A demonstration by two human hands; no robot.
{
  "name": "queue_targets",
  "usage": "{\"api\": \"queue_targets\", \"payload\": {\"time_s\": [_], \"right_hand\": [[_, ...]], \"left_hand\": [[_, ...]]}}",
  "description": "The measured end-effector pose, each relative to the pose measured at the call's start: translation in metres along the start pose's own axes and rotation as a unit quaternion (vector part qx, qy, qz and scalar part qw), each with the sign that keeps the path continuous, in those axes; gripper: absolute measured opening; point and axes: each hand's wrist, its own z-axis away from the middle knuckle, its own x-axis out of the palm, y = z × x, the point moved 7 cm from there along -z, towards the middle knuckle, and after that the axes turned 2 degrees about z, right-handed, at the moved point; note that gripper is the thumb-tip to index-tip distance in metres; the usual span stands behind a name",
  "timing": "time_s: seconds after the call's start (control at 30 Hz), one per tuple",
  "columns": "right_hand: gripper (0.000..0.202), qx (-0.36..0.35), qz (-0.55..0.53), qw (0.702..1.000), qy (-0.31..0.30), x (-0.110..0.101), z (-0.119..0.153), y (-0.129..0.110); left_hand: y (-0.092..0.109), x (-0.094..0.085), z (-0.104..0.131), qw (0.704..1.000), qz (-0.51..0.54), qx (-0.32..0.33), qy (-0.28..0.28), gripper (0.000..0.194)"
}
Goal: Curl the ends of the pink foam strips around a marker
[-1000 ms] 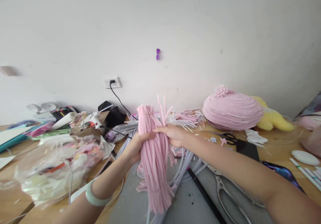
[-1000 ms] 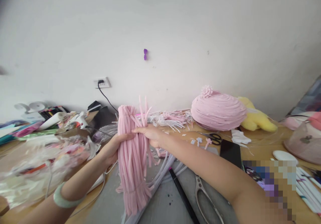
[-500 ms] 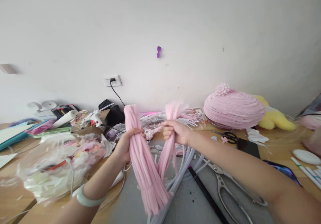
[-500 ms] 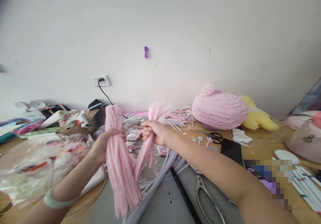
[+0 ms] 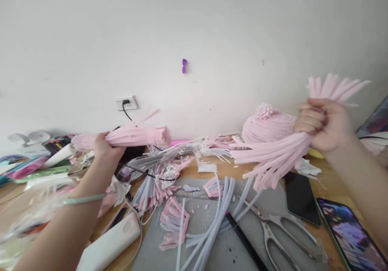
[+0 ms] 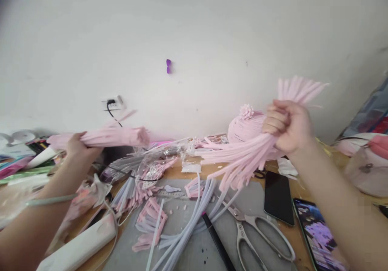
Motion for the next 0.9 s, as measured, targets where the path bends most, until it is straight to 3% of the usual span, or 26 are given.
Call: {"api": "queue_targets", "payload": {"time_s": [0.07, 0.17, 0.27, 0.33, 0.4, 0.5, 0.6, 0.67, 0.77, 0.9], "right_hand": [[0.037, 0.023, 0.014, 0.999, 0.034, -0.016, 0.007, -0.002], [0.035, 0.085, 0.006, 0.995, 0.054, -0.023, 0.011, 0.024], [0.035, 0.145, 0.012, 0.988, 0.048, -0.02, 0.012, 0.059], [0.033, 0.174, 0.037, 0.984, 0.031, -0.02, 0.013, 0.077], [0.032, 0.193, 0.066, 0.979, 0.015, -0.024, 0.015, 0.086], [0.031, 0.203, 0.097, 0.974, 0.002, -0.031, 0.019, 0.09], [0.031, 0.215, 0.109, 0.97, -0.013, -0.028, 0.02, 0.096], [0.032, 0.248, 0.091, 0.964, -0.025, -0.018, 0.021, 0.111], [0.032, 0.338, 0.013, 0.94, -0.044, 0.008, 0.027, 0.148], [0.032, 0.456, -0.069, 0.885, -0.066, 0.048, 0.044, 0.211]], "left_hand": [[-0.005, 0.012, -0.015, 0.999, 0.032, -0.012, 0.025, 0.03], [-0.029, 0.048, -0.028, 0.999, 0.012, -0.042, 0.002, 0.033], [-0.065, 0.083, -0.025, 0.986, -0.069, -0.123, -0.09, 0.013], [-0.079, 0.088, -0.017, 0.97, -0.126, -0.15, -0.142, 0.007], [-0.082, 0.073, -0.008, 0.961, -0.166, -0.141, -0.169, 0.003], [-0.085, 0.029, 0.012, 0.935, -0.254, -0.152, -0.197, 0.013], [-0.103, -0.019, 0.041, 0.87, -0.38, -0.217, -0.225, 0.026], [-0.116, -0.038, 0.057, 0.843, -0.432, -0.225, -0.228, 0.027], [-0.132, -0.044, 0.065, 0.855, -0.443, -0.182, -0.202, 0.034], [-0.144, -0.04, 0.053, 0.892, -0.402, -0.122, -0.164, 0.031]]}}
